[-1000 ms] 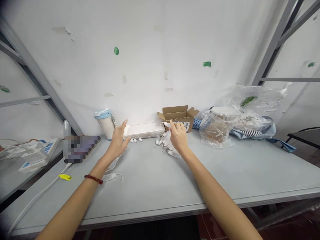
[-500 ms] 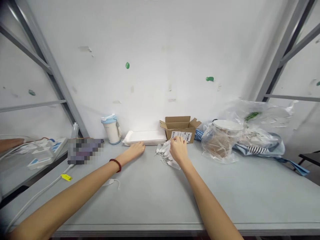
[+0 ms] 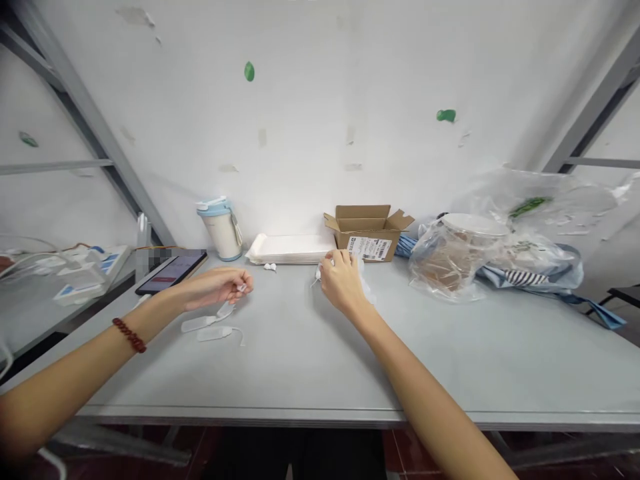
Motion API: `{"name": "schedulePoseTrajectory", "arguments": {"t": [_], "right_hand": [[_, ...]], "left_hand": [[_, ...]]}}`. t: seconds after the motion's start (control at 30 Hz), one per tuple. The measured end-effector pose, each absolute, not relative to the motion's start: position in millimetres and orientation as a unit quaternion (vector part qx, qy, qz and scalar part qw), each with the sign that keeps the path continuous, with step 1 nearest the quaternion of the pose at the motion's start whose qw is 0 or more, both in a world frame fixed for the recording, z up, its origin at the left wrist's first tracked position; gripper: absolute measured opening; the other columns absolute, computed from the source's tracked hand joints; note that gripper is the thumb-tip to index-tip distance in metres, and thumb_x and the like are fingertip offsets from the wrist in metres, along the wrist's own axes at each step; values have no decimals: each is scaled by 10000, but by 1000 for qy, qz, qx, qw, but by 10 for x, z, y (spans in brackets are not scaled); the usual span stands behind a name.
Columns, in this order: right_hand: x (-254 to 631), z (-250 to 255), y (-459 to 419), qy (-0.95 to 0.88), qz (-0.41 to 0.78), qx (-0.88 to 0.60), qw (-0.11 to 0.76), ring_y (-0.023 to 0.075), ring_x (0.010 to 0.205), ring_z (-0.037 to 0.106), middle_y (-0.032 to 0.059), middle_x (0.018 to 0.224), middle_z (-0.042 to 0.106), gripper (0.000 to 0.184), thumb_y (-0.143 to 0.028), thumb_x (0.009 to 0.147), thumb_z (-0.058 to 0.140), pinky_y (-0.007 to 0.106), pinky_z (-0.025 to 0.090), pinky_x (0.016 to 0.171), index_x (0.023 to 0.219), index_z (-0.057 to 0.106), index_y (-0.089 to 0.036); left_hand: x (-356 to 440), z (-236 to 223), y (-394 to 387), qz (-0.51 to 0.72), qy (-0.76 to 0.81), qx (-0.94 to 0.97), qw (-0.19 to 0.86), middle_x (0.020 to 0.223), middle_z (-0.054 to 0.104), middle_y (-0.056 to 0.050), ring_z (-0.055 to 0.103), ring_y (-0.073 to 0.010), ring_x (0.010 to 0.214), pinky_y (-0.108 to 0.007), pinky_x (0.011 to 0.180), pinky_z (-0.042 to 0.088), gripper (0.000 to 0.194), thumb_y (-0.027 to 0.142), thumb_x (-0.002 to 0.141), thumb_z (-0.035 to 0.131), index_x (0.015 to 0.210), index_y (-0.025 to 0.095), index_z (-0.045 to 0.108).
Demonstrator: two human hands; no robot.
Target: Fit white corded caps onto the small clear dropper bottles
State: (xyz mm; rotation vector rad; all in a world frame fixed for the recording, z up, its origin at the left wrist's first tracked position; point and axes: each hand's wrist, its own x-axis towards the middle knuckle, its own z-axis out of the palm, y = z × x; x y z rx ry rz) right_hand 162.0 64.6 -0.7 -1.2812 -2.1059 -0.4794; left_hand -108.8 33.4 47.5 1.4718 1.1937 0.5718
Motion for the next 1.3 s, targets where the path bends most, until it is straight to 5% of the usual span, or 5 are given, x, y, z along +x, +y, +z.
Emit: {"name": "schedulePoseTrajectory", "arguments": {"t": [0.17,0.33,0.53,1.0,1.3], "right_hand": [[1441,-114,518,-851,-136,-412,297,242,937,476,125,1021,599,185,-159,886,462,359,352,760,887,647,-152],[1334,-222,432,-880,-113,-372,272,239,909,481,126,1009,605,163,-168,880,486,368,377,752,914,643,-141],[1249,-234,337,-891,-87,-317,314,218,873,502,108,957,623,152,-177,888,483,350,389,731,921,628,-151],[1429,-77,478,-764,-47,-414,493,187,729,614,93,872,644,187,-285,910,435,302,489,623,979,578,-186],[1375,-209,527,-769,104,-400,488,190,820,659,71,910,690,243,-208,863,478,312,520,720,1086,574,-198]], "left_hand": [[-1377,563,-52,127,569,720,375,591,478,19,414,-110,533,-225,502,311,197,334,705,504,652,167,593],[-1505,486,-247,-19,581,796,169,717,612,-26,548,-188,664,-256,593,344,360,461,717,559,928,192,671],[-1341,345,-269,-51,560,824,70,741,644,-82,586,-229,685,-275,582,343,227,326,760,512,826,172,666],[-130,117,522,365,544,734,178,692,620,-24,566,-184,700,-275,635,391,391,479,814,494,945,137,634],[-178,-96,445,367,508,727,280,631,543,21,520,-142,641,-262,645,383,317,406,834,510,982,150,622]]}}
